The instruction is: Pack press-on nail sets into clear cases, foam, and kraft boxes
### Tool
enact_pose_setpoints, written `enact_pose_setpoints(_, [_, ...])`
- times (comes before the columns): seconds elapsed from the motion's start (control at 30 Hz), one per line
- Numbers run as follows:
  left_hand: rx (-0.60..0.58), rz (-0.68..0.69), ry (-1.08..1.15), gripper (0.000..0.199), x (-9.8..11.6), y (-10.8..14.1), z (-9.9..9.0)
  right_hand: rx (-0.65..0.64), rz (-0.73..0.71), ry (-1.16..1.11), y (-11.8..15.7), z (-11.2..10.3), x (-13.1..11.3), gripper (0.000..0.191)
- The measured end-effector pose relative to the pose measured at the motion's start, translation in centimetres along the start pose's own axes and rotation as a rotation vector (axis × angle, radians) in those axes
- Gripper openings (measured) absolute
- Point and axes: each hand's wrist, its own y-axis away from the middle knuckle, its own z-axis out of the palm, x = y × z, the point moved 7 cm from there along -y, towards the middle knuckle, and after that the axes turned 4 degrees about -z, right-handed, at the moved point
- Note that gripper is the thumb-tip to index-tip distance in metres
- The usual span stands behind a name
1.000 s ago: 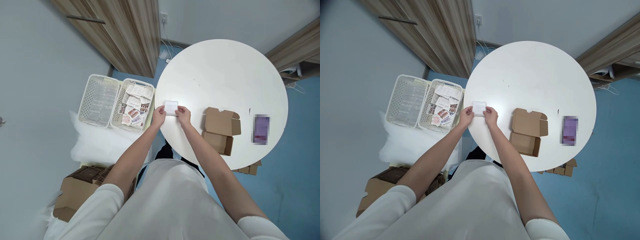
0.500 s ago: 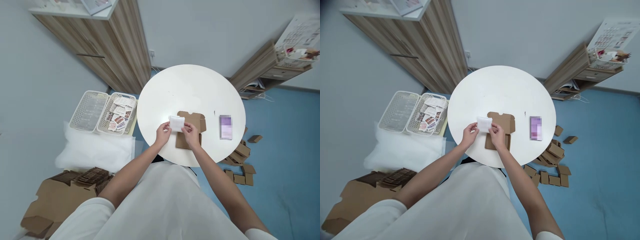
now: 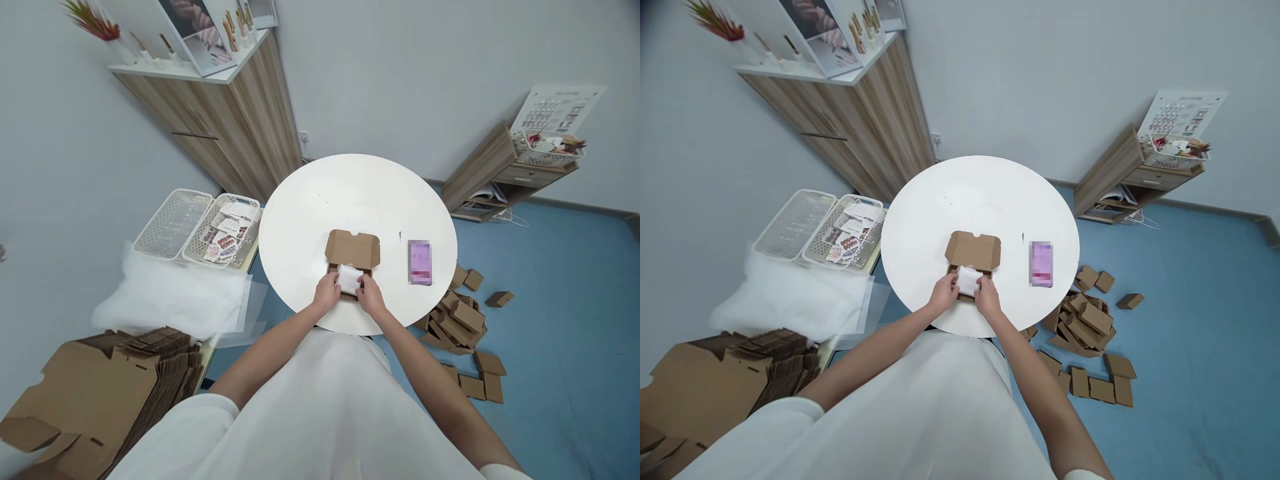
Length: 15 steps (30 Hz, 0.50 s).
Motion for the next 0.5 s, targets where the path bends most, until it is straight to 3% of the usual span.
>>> enact_pose_setpoints(0.17, [-0.156, -0.026, -0.336, 0.021, 0.3, 0.5, 1.2, -0.124, -0.042, 0.187, -0.4, 0.9, -0.3, 0.031])
enact_pose_setpoints(0.33, [-0.164, -0.027, -0.366, 0.019, 1.0, 0.8, 1.5, -0.149, -0.082, 0.232, -0.3, 0.9, -1.0, 0.031])
enact_pose_setpoints(0.4, [-0.134, -0.003, -0.335, 0.021, 1.2, 0.8, 1.0, -0.118, -0.138, 0.193, -0.4, 0.3, -1.4, 0.029])
enact_pose_setpoints(0.5, [0.041, 0.062, -0.14, 0.03, 1.3, 0.1, -1.5, -0.034, -0.257, 0.038, -1.0, -1.7, -2.0, 0.025])
